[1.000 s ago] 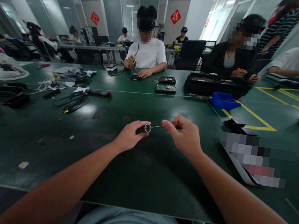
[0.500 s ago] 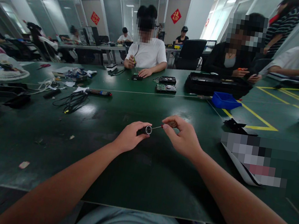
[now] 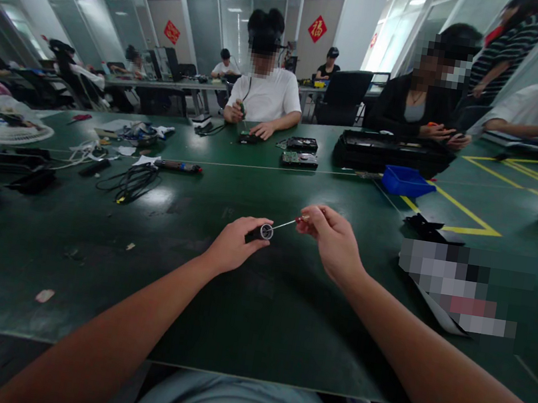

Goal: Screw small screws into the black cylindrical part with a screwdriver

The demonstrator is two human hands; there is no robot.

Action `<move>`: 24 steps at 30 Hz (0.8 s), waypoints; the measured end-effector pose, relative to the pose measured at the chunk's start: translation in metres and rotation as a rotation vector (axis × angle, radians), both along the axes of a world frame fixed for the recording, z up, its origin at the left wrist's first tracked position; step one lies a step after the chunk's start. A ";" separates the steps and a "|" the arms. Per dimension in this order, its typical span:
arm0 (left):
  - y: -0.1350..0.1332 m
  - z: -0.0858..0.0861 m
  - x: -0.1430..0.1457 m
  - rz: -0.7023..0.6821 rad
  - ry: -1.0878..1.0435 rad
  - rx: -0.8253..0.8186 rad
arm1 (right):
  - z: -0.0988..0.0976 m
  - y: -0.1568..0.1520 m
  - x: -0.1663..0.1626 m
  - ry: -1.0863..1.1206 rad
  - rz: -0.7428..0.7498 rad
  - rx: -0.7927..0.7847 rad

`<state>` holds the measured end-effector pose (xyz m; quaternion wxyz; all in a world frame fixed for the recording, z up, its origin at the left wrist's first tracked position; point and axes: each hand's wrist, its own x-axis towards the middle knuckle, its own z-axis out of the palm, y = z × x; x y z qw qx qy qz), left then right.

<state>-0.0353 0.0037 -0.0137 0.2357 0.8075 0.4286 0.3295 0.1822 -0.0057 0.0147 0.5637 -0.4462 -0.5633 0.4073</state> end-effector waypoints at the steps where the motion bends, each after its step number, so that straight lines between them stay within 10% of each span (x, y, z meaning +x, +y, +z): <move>1: 0.000 0.000 0.000 -0.010 0.002 0.008 | -0.001 0.002 0.000 0.057 0.002 -0.046; 24: 0.003 0.000 0.000 -0.009 0.077 0.098 | 0.009 -0.007 -0.001 -0.266 -0.112 0.161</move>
